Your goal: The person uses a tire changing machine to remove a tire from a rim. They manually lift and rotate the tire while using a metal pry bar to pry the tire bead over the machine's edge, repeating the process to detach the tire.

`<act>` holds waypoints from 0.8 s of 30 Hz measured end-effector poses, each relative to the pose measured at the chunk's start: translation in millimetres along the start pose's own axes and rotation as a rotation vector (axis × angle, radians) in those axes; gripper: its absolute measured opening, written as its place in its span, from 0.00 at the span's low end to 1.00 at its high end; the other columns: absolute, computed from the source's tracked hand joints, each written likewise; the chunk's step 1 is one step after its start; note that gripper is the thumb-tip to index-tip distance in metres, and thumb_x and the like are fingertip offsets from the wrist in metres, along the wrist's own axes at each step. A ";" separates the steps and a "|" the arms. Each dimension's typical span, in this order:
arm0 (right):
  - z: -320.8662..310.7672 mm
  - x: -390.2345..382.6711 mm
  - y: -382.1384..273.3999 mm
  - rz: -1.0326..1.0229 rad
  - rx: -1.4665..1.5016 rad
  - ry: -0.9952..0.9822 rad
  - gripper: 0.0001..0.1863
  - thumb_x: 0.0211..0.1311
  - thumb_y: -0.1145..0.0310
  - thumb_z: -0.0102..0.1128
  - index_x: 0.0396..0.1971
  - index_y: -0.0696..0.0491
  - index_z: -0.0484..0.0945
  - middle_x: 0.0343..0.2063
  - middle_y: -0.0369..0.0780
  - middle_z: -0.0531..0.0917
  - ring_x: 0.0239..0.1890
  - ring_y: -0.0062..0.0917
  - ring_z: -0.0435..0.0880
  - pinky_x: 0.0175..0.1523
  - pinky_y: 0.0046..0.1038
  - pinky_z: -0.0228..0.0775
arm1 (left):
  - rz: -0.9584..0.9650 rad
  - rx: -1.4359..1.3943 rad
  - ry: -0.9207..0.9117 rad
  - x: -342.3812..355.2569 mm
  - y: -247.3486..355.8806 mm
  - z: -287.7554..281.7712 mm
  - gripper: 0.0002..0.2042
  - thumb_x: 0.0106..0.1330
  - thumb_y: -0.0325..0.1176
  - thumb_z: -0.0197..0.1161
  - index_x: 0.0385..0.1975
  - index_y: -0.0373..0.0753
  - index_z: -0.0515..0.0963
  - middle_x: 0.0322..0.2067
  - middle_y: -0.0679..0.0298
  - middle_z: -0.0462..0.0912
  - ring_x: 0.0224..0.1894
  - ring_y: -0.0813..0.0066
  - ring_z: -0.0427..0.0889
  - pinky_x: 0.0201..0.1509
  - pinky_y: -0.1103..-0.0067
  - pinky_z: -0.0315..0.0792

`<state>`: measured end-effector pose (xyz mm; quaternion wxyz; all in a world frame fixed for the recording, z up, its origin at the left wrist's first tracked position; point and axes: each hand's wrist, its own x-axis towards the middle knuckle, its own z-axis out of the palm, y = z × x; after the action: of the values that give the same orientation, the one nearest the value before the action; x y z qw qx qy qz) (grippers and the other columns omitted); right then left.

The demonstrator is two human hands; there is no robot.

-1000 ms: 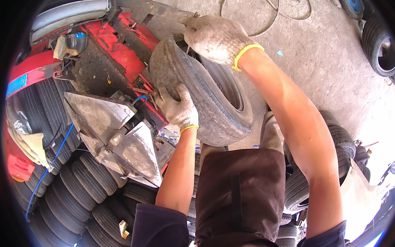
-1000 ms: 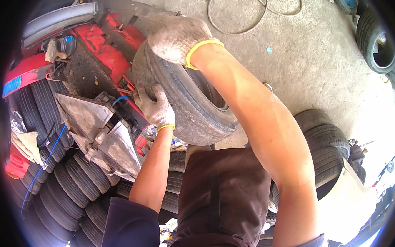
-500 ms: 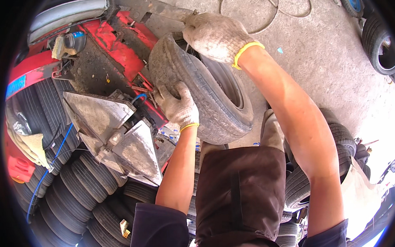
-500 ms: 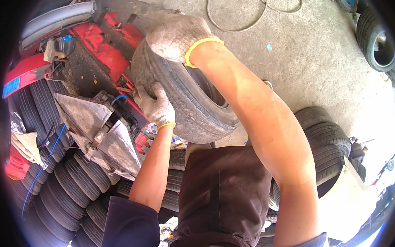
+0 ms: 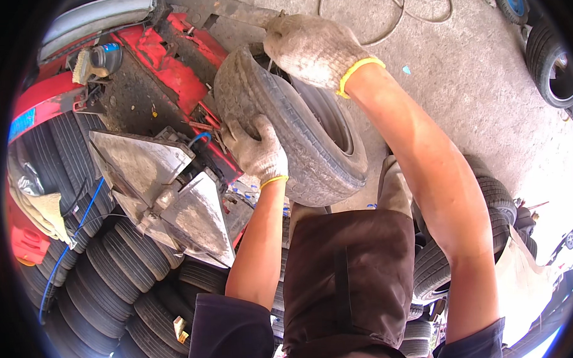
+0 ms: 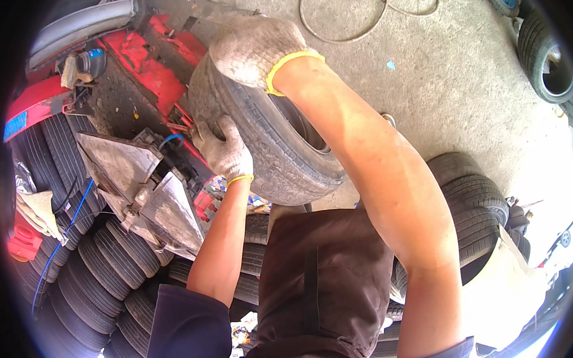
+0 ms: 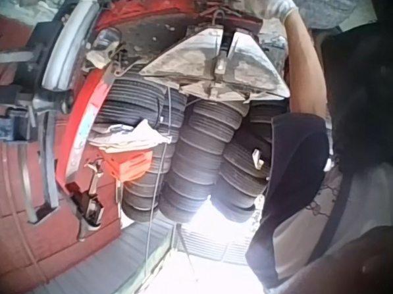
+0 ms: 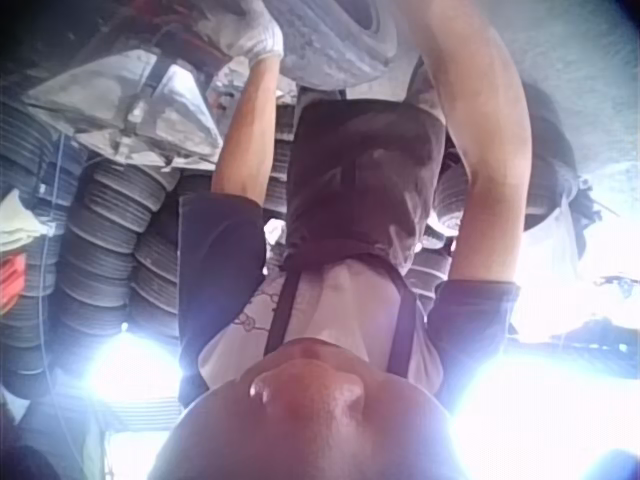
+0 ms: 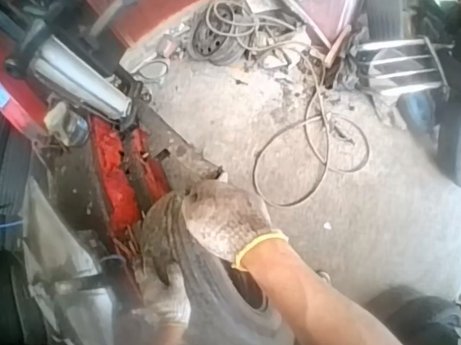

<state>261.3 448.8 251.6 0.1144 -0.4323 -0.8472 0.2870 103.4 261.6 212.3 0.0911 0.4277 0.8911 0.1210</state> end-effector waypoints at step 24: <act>5.3 -5.3 -28.8 -0.051 0.047 -0.174 0.09 0.68 0.67 0.55 0.36 0.56 0.80 0.33 0.47 0.83 0.45 0.47 0.87 0.49 0.42 0.83 | 0.066 -0.046 0.064 -3.3 -14.9 1.3 0.30 0.73 0.44 0.50 0.68 0.29 0.69 0.66 0.32 0.68 0.69 0.35 0.68 0.74 0.54 0.64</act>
<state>243.0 429.2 264.5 0.0576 -0.3812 -0.8577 0.3401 94.8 250.1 206.8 0.0685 0.4506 0.8760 0.1578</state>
